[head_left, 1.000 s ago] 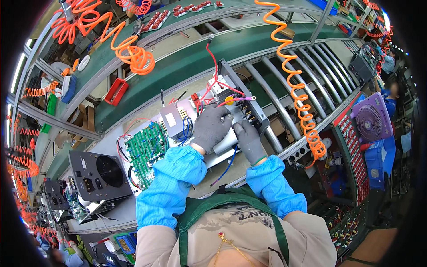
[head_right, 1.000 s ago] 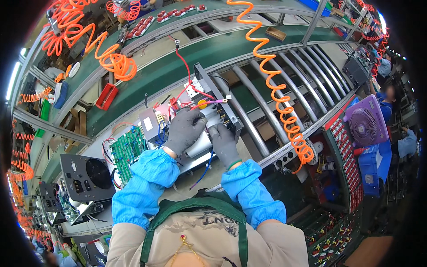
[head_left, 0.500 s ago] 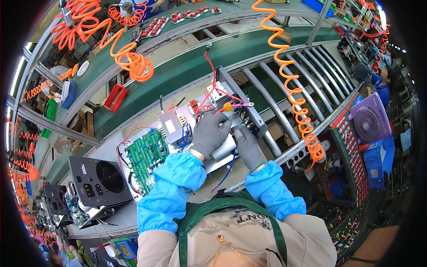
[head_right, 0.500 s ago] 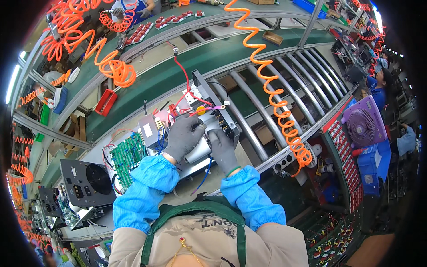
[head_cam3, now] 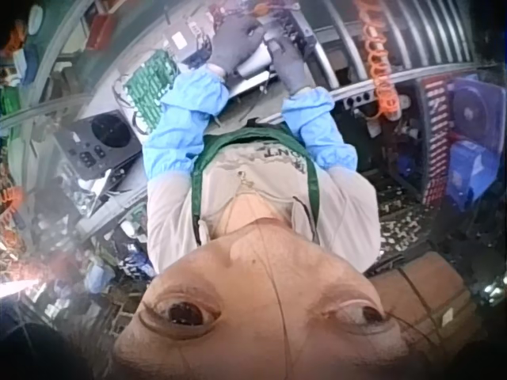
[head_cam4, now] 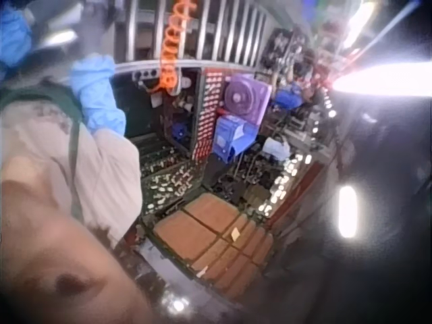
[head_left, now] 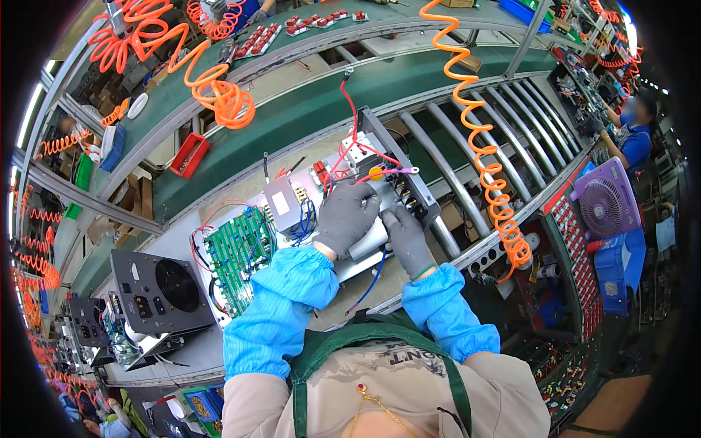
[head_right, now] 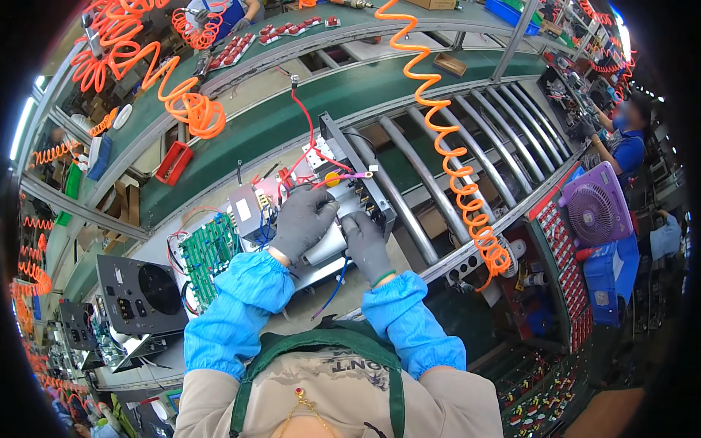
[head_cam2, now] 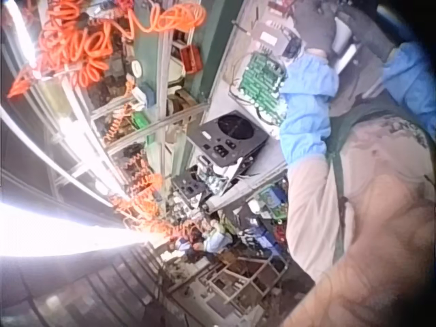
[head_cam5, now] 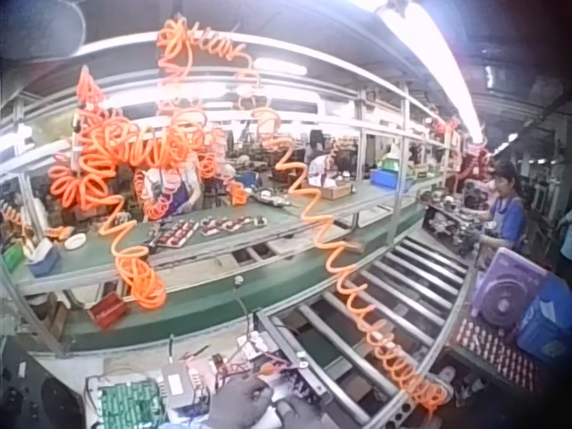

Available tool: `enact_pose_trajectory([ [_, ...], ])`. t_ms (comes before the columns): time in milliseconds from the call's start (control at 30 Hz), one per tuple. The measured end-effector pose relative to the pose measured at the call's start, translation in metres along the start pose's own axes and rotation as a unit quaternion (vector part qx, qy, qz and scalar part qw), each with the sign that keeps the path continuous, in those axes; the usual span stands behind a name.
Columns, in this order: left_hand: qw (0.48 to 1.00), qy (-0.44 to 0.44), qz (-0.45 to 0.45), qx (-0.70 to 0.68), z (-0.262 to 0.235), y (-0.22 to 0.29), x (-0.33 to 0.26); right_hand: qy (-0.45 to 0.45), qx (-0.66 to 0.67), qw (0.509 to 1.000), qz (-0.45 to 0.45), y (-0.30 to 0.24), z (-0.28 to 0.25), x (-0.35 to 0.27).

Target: The person assembles an electronic device on a workbench, connecting wires to a circuit board and a motor. They use a screwdriver to secure components and a pneumatic tool to fasten screws, working methodically on the internal assembly.

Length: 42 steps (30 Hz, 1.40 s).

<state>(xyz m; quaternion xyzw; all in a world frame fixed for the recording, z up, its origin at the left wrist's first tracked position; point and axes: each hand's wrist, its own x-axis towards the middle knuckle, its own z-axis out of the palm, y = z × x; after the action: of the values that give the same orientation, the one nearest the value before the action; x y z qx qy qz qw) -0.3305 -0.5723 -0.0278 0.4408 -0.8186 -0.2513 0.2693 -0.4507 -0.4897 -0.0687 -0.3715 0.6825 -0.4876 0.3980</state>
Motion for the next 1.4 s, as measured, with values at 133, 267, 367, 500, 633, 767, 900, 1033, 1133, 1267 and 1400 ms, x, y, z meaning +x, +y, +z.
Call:
enact_pose_trajectory([
  [133,1.000,-0.013,-0.002,-0.013,0.001,0.001,0.001,0.012,-0.055,0.998,-0.012,0.010,0.000,0.005],
  [267,1.000,-0.002,0.016,-0.006,0.000,-0.001,0.001,0.007,-0.044,0.999,-0.017,0.008,-0.003,0.001],
  [367,1.000,-0.008,0.019,-0.003,-0.001,0.000,0.002,0.037,-0.076,0.993,-0.078,0.020,0.002,0.010],
  [500,1.000,-0.013,0.006,0.000,0.000,-0.001,0.000,-0.028,0.091,0.993,0.068,0.006,-0.005,-0.001],
  [633,1.000,-0.004,0.015,0.000,0.000,0.000,0.001,-0.021,0.018,0.998,0.055,0.002,-0.004,0.001],
  [767,1.000,-0.021,0.011,0.003,-0.001,0.002,0.000,-0.012,0.019,0.998,0.050,-0.002,-0.003,-0.002],
  [900,1.000,-0.003,0.015,-0.003,0.001,-0.001,-0.001,-0.032,-0.015,0.998,0.048,-0.004,-0.005,-0.001],
  [1033,1.000,-0.013,0.000,0.001,0.000,0.001,0.001,-0.027,0.021,0.999,0.037,0.000,-0.004,0.000],
  [1133,1.000,-0.014,0.004,-0.003,0.001,0.001,0.001,-0.035,-0.072,0.997,-0.018,0.009,-0.007,0.006],
  [1267,0.999,-0.005,0.040,0.013,0.001,-0.004,0.002,0.034,-0.140,0.983,-0.115,0.010,-0.002,-0.002],
  [1400,0.994,0.061,0.061,0.071,-0.015,0.018,-0.016,0.043,-0.176,0.960,-0.213,0.008,-0.016,-0.013],
])
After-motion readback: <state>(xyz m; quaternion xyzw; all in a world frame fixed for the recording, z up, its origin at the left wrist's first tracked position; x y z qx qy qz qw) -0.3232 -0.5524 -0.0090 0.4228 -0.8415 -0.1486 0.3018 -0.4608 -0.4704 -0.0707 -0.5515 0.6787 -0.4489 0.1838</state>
